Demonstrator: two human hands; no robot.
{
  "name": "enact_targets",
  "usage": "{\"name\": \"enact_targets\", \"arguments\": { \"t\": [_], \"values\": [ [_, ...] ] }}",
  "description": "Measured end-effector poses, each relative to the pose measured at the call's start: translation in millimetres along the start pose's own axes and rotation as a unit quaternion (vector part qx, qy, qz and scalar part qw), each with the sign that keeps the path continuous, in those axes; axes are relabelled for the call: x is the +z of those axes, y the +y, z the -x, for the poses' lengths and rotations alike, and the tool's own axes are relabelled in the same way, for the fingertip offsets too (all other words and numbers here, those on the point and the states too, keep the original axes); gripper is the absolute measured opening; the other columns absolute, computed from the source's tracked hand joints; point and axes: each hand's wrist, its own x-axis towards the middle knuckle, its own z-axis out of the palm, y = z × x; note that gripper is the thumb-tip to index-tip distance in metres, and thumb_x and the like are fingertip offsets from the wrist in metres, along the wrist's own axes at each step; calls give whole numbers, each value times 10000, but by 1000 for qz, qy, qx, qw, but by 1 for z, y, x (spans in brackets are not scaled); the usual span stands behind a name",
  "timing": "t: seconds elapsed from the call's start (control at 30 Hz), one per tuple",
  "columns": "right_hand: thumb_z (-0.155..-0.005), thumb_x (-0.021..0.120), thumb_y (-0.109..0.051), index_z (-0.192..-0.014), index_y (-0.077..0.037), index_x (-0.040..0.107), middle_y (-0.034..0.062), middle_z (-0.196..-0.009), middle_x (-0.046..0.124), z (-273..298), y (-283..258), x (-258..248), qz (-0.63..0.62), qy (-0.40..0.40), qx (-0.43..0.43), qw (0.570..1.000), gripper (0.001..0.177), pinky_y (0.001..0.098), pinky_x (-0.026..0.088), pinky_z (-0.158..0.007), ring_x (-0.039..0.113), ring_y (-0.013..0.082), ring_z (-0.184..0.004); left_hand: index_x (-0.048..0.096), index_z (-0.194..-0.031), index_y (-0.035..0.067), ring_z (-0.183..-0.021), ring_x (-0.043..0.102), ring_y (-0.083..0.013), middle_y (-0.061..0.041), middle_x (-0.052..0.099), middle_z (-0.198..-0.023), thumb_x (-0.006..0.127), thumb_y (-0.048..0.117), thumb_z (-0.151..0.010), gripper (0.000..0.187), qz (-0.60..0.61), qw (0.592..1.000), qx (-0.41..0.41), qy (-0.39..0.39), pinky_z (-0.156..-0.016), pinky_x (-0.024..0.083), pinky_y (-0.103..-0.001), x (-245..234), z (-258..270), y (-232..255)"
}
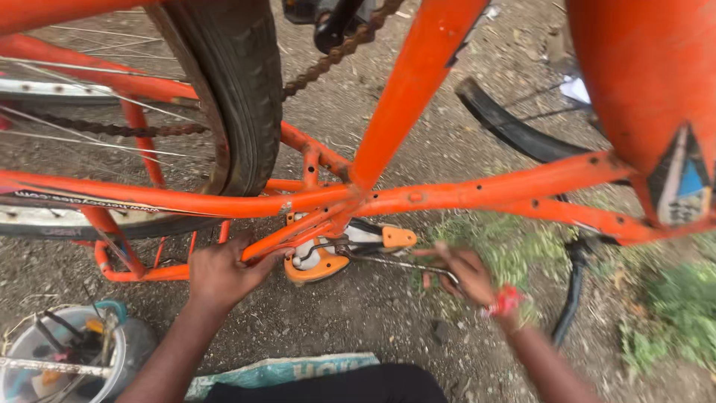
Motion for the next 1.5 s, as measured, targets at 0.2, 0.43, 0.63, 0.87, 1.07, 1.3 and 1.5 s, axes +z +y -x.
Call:
{"name": "enact_targets", "arguments": {
  "t": [0.2,0.43,0.63,0.87,1.07,1.3,1.5],
  "values": [
    [-992,237,-637,-824,9,696,102,-737,740,-19,32,35,-420,207,-87,879,810,355,557,-697,707,225,-611,759,-788,61,-453,656,-292,-93,603,-462,867,575,-664,540,-10,1000,9,17,-459,526,-427,2,0,1],
    [-1217,337,-445,-581,-158,391,-30,-502,338,-37,57,23,-721,-32,-345,601,700,314,288,-551,264,123,-428,627,-599,76,-398,619,-253,-80,577,-449,917,581,-634,584,-13,993,16,113,-421,503,-404,-1,-4,18],
    [-1231,332,-336,-517,-168,351,-50,-451,235,-19,71,23,-622,135,-283,718,734,294,236,-536,149,108,-391,511,-539,98,-357,521,-216,-49,487,-426,946,585,-598,655,-52,975,59,207,-397,453,-400,10,-3,17],
    [-1214,319,-285,-579,-143,420,-16,-470,306,-2,21,10,-498,76,-333,797,659,322,250,-498,193,114,-414,535,-597,107,-373,516,-147,3,480,-442,934,588,-625,625,-38,973,63,219,-398,452,-358,13,-4,18],
    [-1069,456,-162,-724,-87,529,31,-569,471,-6,-78,66,-191,77,-390,898,361,364,358,-541,407,186,-501,499,-555,118,-381,527,-197,-37,485,-443,894,601,-660,633,-35,978,37,200,-417,449,-393,9,-3,20],
    [-979,579,-135,-881,-54,635,81,-793,642,-13,-177,176,132,-36,-521,842,140,389,508,-659,647,257,-680,584,-738,49,-603,568,-415,-194,548,-633,514,631,-917,613,89,993,-72,-21,-584,438,-520,9,16,-14],
    [-921,616,-207,-852,-103,622,66,-756,608,-43,-174,269,131,-12,-583,802,125,386,537,-695,654,259,-699,689,-1021,33,-787,642,-284,-144,665,-819,402,455,-1064,512,327,916,-77,-220,-739,509,-403,6,-4,-81]
  ]
}}
